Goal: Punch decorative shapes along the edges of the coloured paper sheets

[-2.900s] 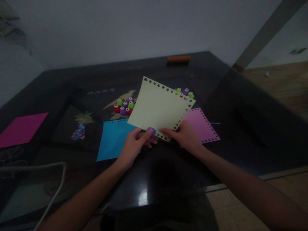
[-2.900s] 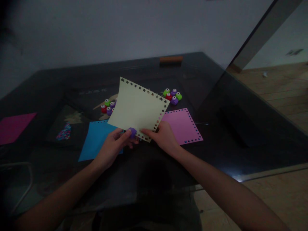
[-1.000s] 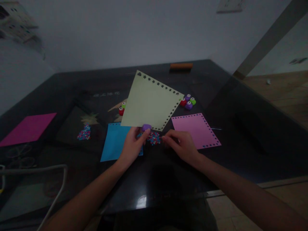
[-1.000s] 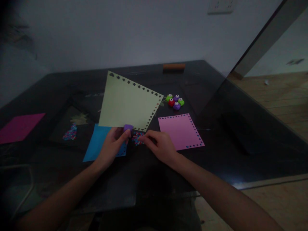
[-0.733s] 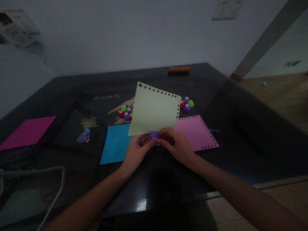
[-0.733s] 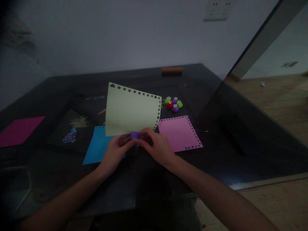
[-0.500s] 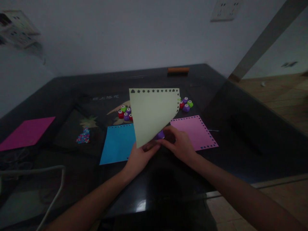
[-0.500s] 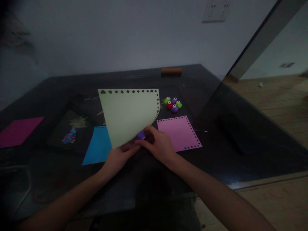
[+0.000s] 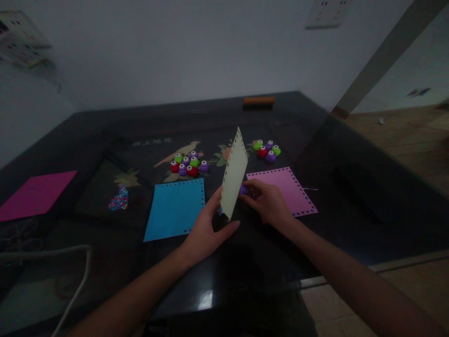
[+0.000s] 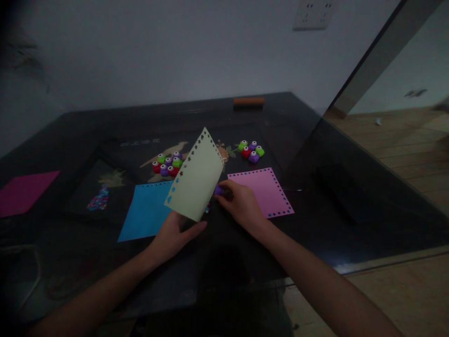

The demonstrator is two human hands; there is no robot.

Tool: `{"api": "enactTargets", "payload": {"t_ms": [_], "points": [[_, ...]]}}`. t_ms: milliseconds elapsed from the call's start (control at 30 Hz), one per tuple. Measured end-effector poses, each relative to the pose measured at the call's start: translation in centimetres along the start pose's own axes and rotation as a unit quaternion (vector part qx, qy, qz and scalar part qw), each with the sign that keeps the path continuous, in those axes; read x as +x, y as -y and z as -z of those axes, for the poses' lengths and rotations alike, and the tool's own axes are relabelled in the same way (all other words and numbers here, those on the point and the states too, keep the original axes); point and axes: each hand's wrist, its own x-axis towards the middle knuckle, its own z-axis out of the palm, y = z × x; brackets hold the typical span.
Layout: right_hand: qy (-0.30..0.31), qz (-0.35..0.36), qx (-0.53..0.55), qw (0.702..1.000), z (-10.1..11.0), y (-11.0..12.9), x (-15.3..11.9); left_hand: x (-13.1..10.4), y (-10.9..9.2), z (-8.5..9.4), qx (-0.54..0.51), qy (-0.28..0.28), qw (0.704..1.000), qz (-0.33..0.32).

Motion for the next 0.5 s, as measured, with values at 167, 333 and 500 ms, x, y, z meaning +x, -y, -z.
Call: {"api": "enactTargets", "payload": {"t_ms": [167,333,500], "points": [[0.023,-0.015,-0.023,0.999,-0.21,0.01,0.13,-0.02,-0.33,0.04,0.023,0.008,0.999,-0.047],[0.025,0.007,-0.066,0.997,-0.07,0.05,0.12,-0.13,-0.49,0.05,0.05,0.027,0.997,-0.045],[0.025,0.066,-0.143,0.987,-0.23,-0.25,0.14,-0.11,0.26,-0.24,0.038,0.017,0.998,-0.044]]}}
